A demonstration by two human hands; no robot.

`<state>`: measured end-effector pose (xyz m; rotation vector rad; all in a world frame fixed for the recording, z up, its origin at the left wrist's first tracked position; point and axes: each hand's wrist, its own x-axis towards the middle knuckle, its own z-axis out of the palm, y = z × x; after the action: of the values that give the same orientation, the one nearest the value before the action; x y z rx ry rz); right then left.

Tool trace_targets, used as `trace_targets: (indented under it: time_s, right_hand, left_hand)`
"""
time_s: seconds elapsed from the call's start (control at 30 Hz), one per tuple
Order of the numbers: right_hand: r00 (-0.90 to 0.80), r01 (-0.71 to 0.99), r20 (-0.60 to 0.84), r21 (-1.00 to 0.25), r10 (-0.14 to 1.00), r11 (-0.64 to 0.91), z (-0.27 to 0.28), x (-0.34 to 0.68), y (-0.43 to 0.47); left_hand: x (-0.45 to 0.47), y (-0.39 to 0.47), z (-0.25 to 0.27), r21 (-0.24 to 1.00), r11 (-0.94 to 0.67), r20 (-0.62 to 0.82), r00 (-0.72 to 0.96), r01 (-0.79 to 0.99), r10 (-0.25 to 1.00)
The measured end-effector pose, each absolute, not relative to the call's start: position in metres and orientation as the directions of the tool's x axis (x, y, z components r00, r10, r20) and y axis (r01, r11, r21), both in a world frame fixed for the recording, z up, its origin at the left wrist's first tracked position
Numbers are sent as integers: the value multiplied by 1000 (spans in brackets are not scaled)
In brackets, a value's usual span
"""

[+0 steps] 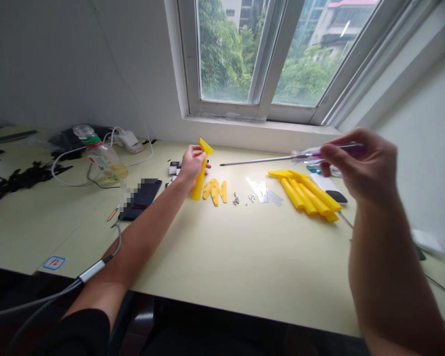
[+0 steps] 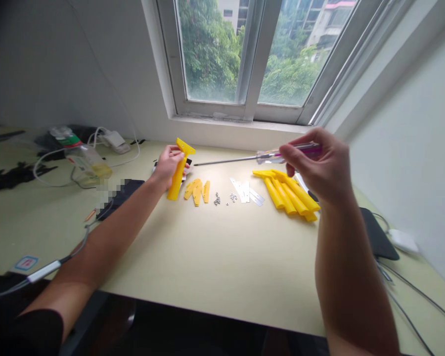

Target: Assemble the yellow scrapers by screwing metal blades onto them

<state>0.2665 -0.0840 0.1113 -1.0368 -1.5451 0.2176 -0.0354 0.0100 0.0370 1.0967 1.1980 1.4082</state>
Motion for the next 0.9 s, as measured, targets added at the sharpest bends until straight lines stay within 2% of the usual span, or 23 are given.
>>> trace_targets:
  time_s: [0.1, 0.17, 0.27, 0.37, 0.53, 0.67, 0.77, 0.9]
  right_hand:
    - [-163, 484, 440, -744, 883, 460, 104, 249, -86]
    - [-302, 526, 295, -742, 907, 416, 95, 229, -85]
    - [-483, 641, 157, -607, 861, 470, 78, 198, -81]
    - [-623, 705, -43, -464, 781, 537, 57, 181, -79]
    - [-670, 742, -329, -348, 666, 574, 26, 174, -78]
    - [-634, 773, -394, -364, 666, 520, 18, 174, -72]
    - [-602, 791, -324, -368, 730, 489, 18, 182, -61]
    - [-471, 862, -216, -317, 855, 395, 17, 205, -41]
  left_hand:
    - [-48, 12, 50, 976, -57, 16, -190, -210, 982]
    - [-52, 10, 56, 966, -81, 34, -192, -245, 981]
    - [-51, 6, 58, 954, -107, 66, -154, -279, 986]
    - [-48, 5, 54, 942, -118, 87, -111, -314, 990]
    - [-44, 7, 47, 928, -101, 61, -121, -359, 991]
    - [-41, 8, 46, 922, -28, -20, -120, -386, 993]
    - [-40, 8, 44, 927, 6, -35, -71, -375, 997]
    - [-39, 6, 39, 942, 41, -22, 58, -333, 998]
